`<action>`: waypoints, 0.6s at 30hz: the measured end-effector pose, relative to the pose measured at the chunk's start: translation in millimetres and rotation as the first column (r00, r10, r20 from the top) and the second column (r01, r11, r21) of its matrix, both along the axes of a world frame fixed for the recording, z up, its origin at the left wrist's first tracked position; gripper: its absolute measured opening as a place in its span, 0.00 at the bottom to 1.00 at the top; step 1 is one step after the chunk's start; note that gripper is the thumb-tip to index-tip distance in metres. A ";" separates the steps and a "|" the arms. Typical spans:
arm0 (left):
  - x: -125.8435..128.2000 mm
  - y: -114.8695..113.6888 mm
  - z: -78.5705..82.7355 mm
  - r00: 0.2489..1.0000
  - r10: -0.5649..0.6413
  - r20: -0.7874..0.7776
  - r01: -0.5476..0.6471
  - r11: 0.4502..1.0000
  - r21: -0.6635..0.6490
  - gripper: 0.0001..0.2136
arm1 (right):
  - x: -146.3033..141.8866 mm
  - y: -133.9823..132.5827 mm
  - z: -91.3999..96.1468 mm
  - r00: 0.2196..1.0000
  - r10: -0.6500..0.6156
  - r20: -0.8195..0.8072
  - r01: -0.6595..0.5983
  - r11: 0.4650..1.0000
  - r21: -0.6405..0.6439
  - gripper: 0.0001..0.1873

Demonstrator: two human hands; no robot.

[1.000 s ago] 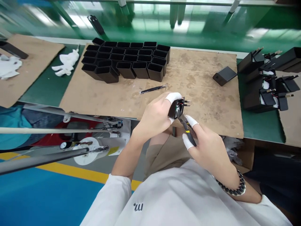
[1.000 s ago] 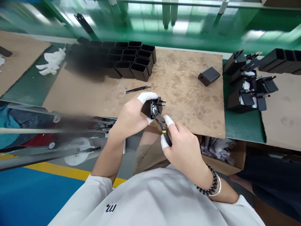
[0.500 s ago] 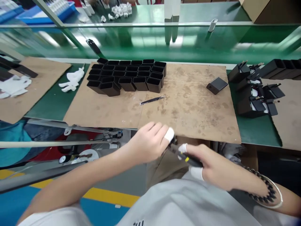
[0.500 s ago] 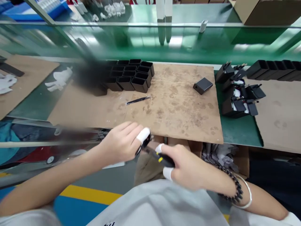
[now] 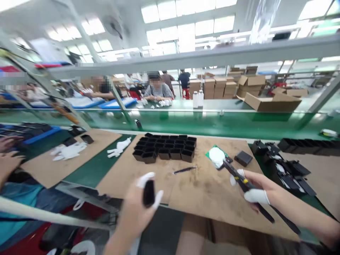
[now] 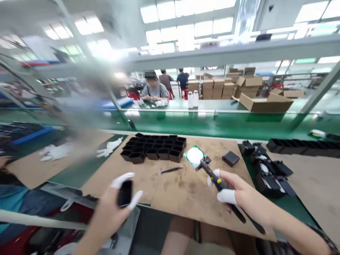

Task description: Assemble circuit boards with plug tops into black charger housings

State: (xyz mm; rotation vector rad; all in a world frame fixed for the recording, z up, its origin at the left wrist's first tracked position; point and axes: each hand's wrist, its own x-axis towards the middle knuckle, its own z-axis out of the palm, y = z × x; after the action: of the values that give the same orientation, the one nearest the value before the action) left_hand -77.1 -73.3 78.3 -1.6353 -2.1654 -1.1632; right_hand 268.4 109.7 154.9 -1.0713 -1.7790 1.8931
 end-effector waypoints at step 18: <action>11.4 86.6 -84.4 0.641 -0.122 0.758 0.087 0.992 0.086 0.27 | -324.5 194.1 272.7 0.605 -0.001 -0.796 -0.050 0.998 -0.039 0.12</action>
State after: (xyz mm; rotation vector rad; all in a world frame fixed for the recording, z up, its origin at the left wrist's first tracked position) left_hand -65.7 13.3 -6.1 -1.3911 -2.4527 -2.2542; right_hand -56.2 303.8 427.6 -0.0955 -1.1910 1.9738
